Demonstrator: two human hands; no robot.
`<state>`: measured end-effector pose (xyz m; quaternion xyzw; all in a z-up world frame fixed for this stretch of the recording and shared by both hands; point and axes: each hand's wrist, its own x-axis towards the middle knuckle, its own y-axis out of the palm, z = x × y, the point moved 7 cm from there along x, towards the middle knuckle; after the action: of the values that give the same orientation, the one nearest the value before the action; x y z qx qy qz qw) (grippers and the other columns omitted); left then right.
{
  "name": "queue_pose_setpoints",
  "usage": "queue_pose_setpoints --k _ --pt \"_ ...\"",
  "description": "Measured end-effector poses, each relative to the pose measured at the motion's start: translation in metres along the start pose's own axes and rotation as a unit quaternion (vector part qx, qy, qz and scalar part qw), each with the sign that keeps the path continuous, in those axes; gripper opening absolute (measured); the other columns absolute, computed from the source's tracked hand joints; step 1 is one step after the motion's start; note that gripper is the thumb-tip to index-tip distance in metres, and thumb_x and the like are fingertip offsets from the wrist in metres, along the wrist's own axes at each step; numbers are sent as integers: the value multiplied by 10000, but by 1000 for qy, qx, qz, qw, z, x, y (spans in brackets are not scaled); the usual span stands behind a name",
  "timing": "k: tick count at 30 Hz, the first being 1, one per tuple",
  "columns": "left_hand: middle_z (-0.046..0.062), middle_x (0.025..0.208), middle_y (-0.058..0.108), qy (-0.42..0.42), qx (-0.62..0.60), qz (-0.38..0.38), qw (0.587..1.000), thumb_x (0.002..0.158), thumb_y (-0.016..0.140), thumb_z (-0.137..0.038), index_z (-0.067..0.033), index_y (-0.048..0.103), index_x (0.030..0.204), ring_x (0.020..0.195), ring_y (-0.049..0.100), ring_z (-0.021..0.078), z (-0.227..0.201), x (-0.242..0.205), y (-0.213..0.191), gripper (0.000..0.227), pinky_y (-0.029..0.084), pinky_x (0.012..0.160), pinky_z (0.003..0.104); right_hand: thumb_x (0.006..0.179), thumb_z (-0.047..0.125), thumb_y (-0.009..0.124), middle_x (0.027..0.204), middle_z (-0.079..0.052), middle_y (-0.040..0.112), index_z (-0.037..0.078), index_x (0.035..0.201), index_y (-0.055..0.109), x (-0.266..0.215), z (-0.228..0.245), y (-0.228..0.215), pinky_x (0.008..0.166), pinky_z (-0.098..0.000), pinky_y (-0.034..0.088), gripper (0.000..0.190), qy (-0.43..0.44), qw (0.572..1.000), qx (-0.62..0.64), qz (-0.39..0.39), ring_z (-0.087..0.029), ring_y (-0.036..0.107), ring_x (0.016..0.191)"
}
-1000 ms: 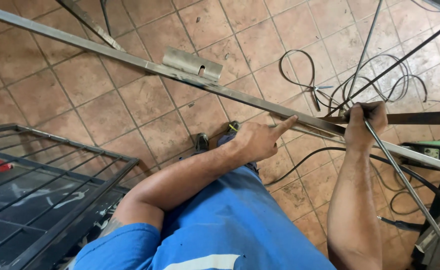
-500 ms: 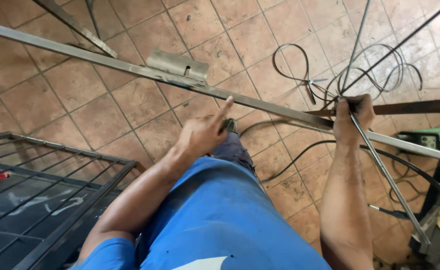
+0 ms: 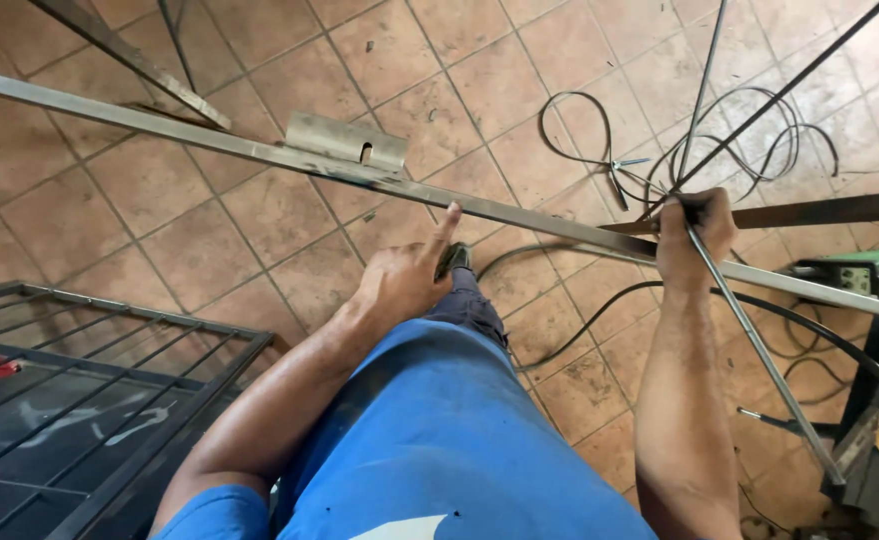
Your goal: Measuring and marking metal square tubing using a tape measure and a ruler on a workbench.
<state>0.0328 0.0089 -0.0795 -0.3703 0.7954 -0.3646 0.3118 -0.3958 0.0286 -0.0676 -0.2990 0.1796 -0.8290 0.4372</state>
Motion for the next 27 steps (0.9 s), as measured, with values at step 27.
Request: queue_pose_setpoints --k 27 --pt "201 914 765 -27 -6 38 999 900 598 -383 -337 68 1671 877 749 458 -9 -4 -13 936 595 780 584 927 -19 714 687 -209 659 -21 952 635 -2 29 3 607 -418 528 83 -33 998 -46 -2 -357 720 658"
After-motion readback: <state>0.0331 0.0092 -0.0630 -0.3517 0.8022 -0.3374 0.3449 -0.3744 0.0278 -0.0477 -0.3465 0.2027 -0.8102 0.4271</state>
